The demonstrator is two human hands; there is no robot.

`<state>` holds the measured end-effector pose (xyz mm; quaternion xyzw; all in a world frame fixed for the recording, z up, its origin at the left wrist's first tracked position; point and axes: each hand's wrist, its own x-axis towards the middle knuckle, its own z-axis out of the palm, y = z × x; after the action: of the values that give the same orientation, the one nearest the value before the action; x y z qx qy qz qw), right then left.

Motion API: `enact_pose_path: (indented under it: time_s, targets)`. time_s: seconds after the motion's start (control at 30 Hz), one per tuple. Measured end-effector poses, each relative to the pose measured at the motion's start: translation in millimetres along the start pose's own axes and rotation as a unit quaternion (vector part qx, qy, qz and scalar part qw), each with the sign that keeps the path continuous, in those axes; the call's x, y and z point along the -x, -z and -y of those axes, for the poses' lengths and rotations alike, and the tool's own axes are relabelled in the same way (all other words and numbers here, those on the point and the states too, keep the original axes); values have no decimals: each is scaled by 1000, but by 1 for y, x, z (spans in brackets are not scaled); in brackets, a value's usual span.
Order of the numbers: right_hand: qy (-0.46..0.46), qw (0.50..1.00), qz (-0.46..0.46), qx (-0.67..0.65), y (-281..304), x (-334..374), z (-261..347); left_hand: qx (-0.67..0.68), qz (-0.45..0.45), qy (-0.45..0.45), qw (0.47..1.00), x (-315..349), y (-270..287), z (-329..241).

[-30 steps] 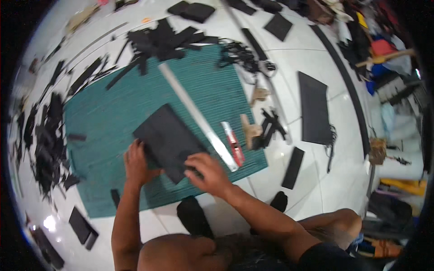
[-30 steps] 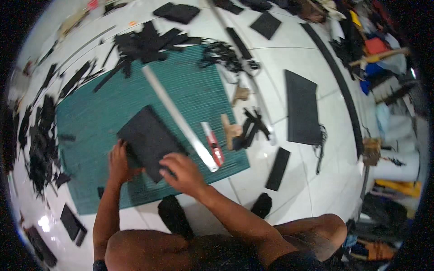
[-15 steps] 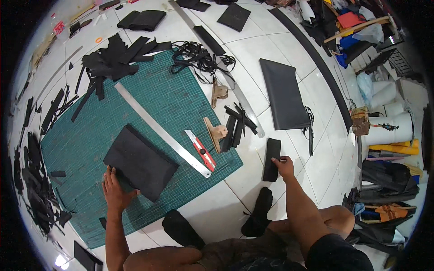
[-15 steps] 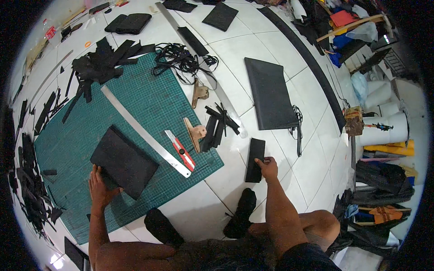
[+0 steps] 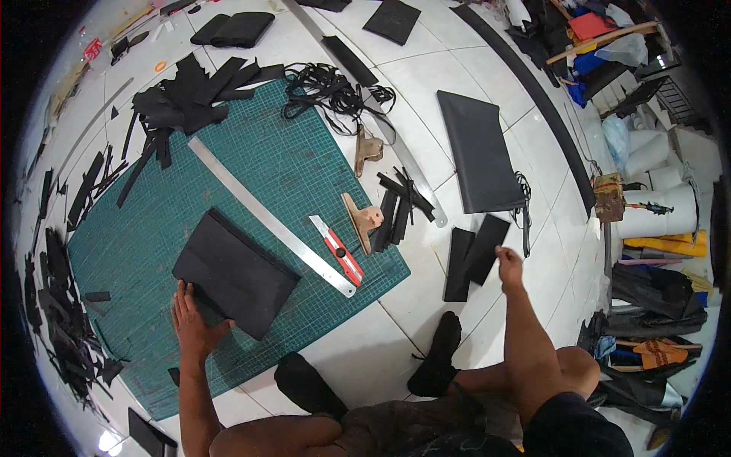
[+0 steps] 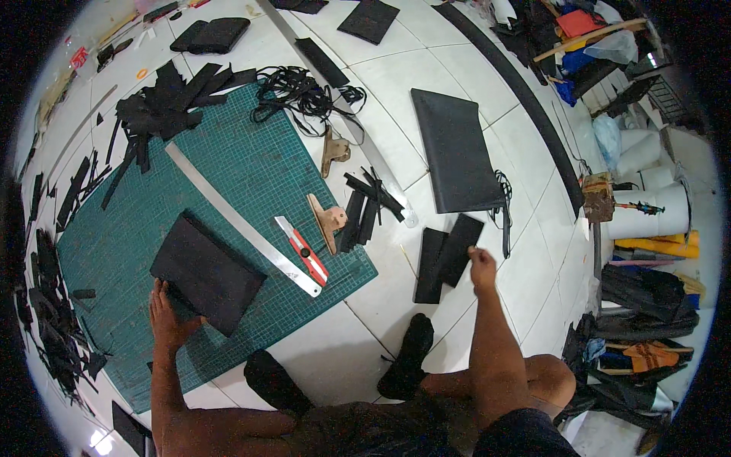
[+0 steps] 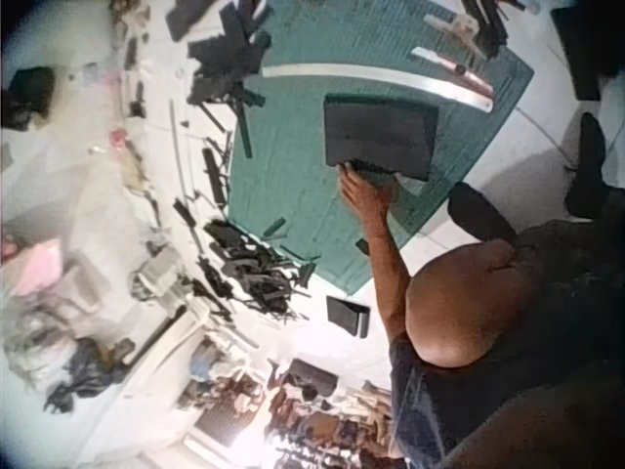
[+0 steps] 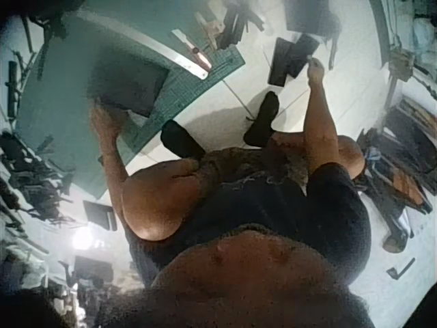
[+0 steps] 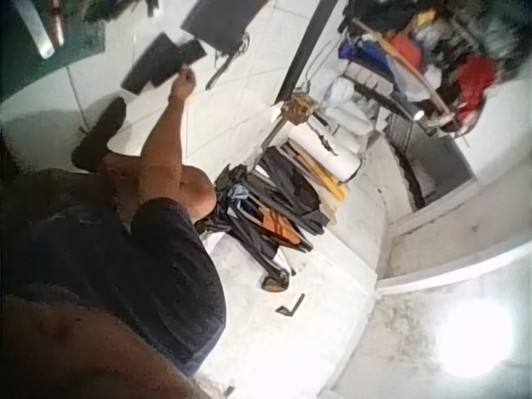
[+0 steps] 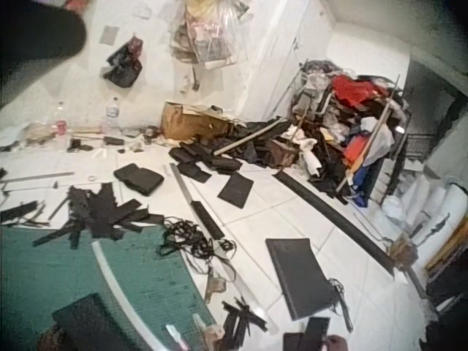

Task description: Measuring and cutting pieces of black material using a metal ruler and a utility knife on a cutting mat.

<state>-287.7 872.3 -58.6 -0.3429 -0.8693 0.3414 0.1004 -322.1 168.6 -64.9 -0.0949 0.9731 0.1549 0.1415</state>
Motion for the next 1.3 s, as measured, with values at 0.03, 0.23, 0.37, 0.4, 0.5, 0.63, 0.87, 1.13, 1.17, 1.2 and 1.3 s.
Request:
enact_pose_path:
  time_s: [0.03, 0.23, 0.37, 0.4, 0.5, 0.63, 0.87, 1.13, 1.17, 1.2, 1.3]
  targets:
    - [75, 996, -33, 42, 9, -16, -1, 5, -6, -8, 1000, 0, 0, -1]
    - [29, 938, 72, -337, -19, -11, 182, 16, 25, -17, 999, 4, 11, -7]
    - [29, 897, 160, -412, -90, 29, 266, -6, 24, -1, 1000, 0, 5, -14]
    - [70, 899, 202, -382, -122, 53, 282, -11, 23, 8, 1000, 2, 7, -7]
    - [234, 894, 278, -263, -184, 119, 306, -12, 43, 24, 999, 5, 11, 3]
    - [168, 874, 390, -236, -230, 185, 342, -9, 34, 34, 999, 7, 14, 2]
    - [278, 785, 434, -344, -264, 219, 390, 0, 56, 28, 998, 11, 5, 0]
    - [621, 637, 454, -43, -291, 235, 326, 19, 32, 5, 999, 9, 3, 4]
    - [621, 637, 455, -41, -301, 228, 310, 12, 42, 8, 999, 8, 5, 3]
    - [622, 635, 457, -47, -307, 225, 304, 4, 51, 12, 999, 7, 7, 4]
    - [571, 680, 458, -42, -310, 221, 300, -42, 43, -3, 998, 5, 2, 8]
